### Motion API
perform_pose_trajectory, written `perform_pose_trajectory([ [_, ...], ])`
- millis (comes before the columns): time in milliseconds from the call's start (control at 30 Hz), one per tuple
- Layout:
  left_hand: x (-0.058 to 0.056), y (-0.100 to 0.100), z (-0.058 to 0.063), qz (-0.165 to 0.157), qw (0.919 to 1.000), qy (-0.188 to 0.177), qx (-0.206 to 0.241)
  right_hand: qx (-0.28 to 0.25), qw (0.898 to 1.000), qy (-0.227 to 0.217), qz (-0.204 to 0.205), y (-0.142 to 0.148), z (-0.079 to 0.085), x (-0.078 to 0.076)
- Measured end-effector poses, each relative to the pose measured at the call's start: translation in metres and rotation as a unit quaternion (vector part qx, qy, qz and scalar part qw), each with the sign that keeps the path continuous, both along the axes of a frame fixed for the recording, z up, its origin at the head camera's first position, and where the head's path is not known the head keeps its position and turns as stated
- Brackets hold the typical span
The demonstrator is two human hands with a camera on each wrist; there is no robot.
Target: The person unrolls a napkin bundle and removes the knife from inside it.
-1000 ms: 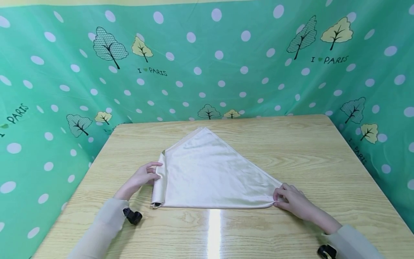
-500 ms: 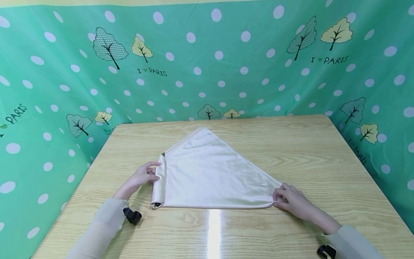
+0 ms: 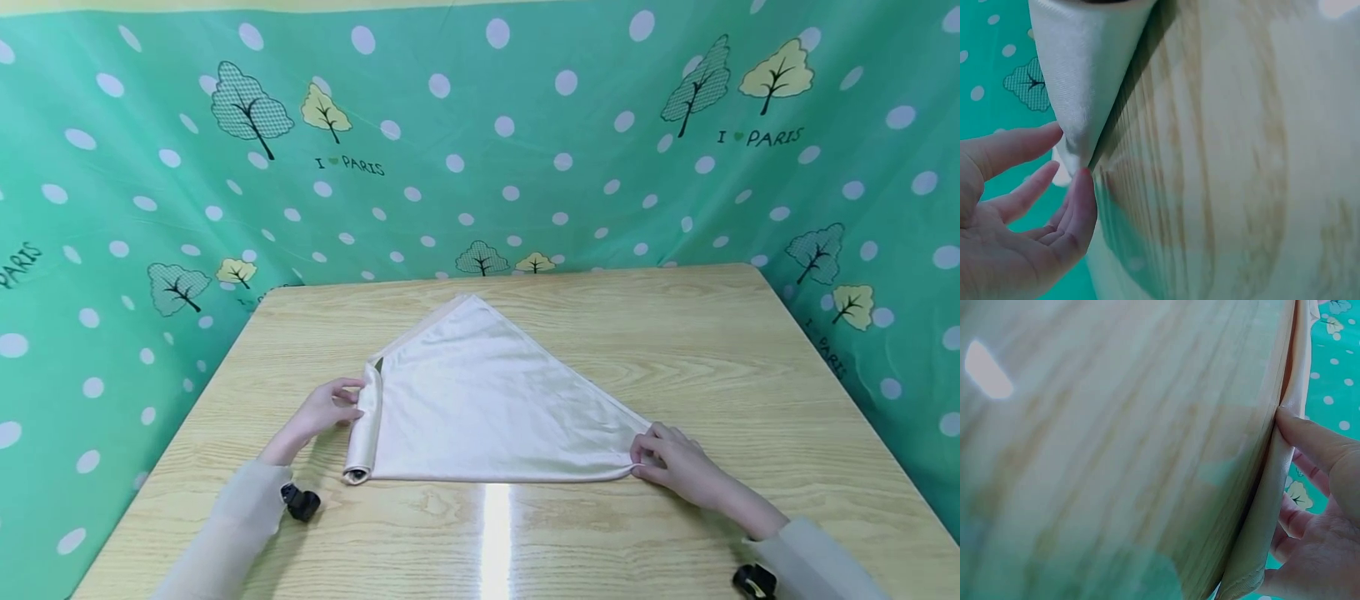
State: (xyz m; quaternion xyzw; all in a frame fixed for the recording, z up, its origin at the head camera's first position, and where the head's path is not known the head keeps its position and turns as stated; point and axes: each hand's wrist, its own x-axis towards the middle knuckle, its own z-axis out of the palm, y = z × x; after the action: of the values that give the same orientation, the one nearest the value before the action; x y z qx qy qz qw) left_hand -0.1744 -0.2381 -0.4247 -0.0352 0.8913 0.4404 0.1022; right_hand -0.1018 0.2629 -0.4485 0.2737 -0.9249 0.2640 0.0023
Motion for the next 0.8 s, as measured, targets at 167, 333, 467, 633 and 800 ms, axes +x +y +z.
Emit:
perform_pose_trajectory([
  [167,0.003,-0.002,0.003,-0.041,0.9968,0.050,-0.047,0.004,1.000,-0.006,0.001,0.001,0.000,-0.001],
  [333,0.007,-0.001,0.007,-0.101,0.9875,0.090,-0.080,0.009,1.000,-0.001,-0.011,0.000,0.000,0.000],
  [467,0.010,0.001,0.012,-0.137,0.9801,0.106,-0.096,0.007,1.000,0.008,-0.011,-0.001,-0.001,0.001],
  [633,0.014,0.003,0.014,-0.165,0.9734,0.106,-0.117,0.005,1.000,0.013,-0.006,-0.001,-0.001,0.000],
  [800,0.017,0.004,0.013,-0.203,0.9632,0.109,-0.139,0.008,1.000,0.002,-0.008,-0.001,-0.001,-0.001],
])
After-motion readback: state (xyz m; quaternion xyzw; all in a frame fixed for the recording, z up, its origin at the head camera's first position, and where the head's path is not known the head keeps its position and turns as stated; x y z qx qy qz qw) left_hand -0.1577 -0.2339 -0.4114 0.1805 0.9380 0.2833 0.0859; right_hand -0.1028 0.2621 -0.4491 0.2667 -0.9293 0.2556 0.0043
